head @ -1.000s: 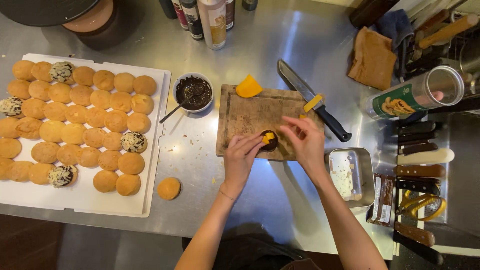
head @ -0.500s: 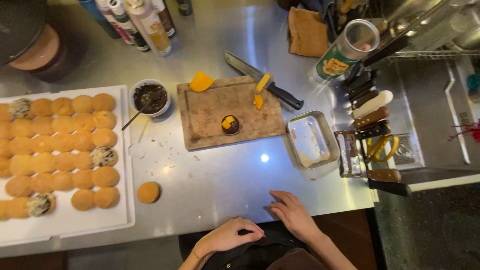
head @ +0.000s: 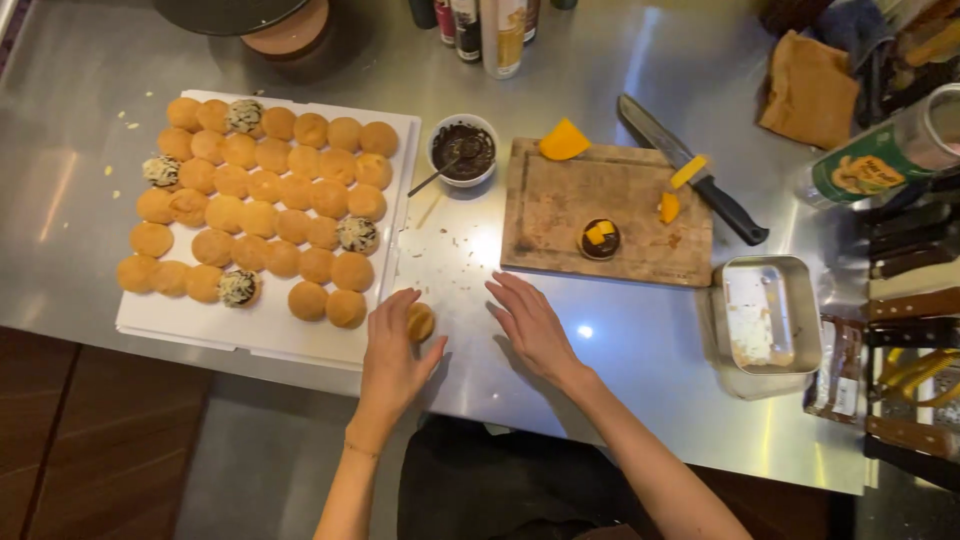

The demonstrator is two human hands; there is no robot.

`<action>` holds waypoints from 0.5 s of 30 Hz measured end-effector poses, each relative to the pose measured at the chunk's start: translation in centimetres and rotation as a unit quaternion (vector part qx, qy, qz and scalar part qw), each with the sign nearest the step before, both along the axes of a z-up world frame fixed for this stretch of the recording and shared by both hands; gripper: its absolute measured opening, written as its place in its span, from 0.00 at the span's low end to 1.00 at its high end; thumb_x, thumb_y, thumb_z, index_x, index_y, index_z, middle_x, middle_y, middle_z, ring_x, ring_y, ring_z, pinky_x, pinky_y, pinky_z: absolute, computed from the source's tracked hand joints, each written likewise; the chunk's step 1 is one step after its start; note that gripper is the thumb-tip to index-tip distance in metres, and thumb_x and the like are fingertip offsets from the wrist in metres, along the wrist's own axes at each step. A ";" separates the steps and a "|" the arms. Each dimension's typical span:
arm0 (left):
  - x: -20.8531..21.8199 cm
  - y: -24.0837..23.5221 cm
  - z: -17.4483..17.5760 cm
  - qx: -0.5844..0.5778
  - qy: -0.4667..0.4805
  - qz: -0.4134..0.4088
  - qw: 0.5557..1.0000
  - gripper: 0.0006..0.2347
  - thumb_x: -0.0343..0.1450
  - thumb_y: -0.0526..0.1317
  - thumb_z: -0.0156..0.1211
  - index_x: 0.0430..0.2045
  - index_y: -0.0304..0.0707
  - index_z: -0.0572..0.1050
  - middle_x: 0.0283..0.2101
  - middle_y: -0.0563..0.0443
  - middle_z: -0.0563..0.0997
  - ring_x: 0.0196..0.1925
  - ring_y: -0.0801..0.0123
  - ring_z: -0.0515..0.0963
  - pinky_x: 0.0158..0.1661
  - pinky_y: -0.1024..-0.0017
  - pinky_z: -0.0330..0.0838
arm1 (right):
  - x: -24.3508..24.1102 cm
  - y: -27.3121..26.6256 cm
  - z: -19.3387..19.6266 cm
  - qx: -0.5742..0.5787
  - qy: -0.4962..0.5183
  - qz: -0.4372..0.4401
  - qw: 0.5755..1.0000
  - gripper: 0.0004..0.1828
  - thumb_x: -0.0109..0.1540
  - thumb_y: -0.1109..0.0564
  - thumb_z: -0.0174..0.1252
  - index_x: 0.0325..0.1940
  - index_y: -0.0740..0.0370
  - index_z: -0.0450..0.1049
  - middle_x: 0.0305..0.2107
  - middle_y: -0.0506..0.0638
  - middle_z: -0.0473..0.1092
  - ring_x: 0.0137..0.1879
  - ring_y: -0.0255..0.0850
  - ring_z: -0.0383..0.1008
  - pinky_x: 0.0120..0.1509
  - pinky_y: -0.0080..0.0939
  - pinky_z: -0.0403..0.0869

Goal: The person spoons chocolate filling onto round cream puffs on a white tray, cuts pieces of mango with a knife on a cutting board, places the mango pieces onto the chocolate-topped puffs, and arranges the finished puffs on the tray.

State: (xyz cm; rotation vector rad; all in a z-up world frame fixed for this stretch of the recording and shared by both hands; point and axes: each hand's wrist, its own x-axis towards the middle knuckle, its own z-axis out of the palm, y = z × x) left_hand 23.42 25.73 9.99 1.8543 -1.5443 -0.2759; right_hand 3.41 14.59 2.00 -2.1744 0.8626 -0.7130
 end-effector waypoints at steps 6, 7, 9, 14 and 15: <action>6.0 -1.0 -5.7 0.090 -0.089 -0.169 0.977 0.35 0.51 0.28 0.67 0.58 0.29 0.67 0.57 0.34 0.71 0.59 0.42 0.70 0.57 0.56 0.67 | 13.4 -7.0 -5.9 -0.128 0.115 0.070 0.983 0.29 0.70 0.47 0.50 0.71 0.66 0.59 0.72 0.64 0.53 0.79 0.57 0.48 0.82 0.56 0.49; 6.4 -1.0 -6.9 0.092 -0.087 -0.172 0.977 0.35 0.51 0.28 0.67 0.58 0.29 0.67 0.57 0.34 0.71 0.59 0.42 0.70 0.57 0.56 0.67 | 14.6 -7.6 -6.4 -0.125 0.117 0.069 0.983 0.29 0.70 0.47 0.50 0.71 0.66 0.59 0.72 0.64 0.53 0.79 0.57 0.48 0.82 0.56 0.49; 7.2 -0.9 -9.4 0.110 -0.086 -0.176 0.974 0.28 0.60 0.27 0.66 0.58 0.34 0.70 0.55 0.42 0.74 0.57 0.49 0.73 0.49 0.61 0.72 | 16.9 -9.0 -7.5 -0.156 0.193 0.089 0.965 0.34 0.71 0.45 0.48 0.74 0.72 0.54 0.72 0.66 0.50 0.80 0.55 0.46 0.83 0.56 0.46; 8.9 -1.2 -8.8 0.092 -0.058 -0.202 0.973 0.27 0.56 0.29 0.67 0.53 0.34 0.72 0.51 0.43 0.74 0.52 0.52 0.74 0.47 0.63 0.74 | 15.7 -5.5 -5.4 -0.127 0.167 0.182 0.961 0.39 0.69 0.43 0.46 0.76 0.72 0.50 0.74 0.65 0.47 0.81 0.55 0.41 0.83 0.54 0.44; 9.1 -1.4 -7.8 0.065 -0.028 -0.210 0.975 0.30 0.53 0.29 0.68 0.53 0.32 0.71 0.52 0.42 0.73 0.51 0.51 0.73 0.48 0.62 0.75 | 14.5 -4.8 -5.1 -0.125 0.172 0.227 0.950 0.40 0.68 0.43 0.46 0.77 0.71 0.50 0.75 0.63 0.47 0.81 0.55 0.41 0.82 0.55 0.43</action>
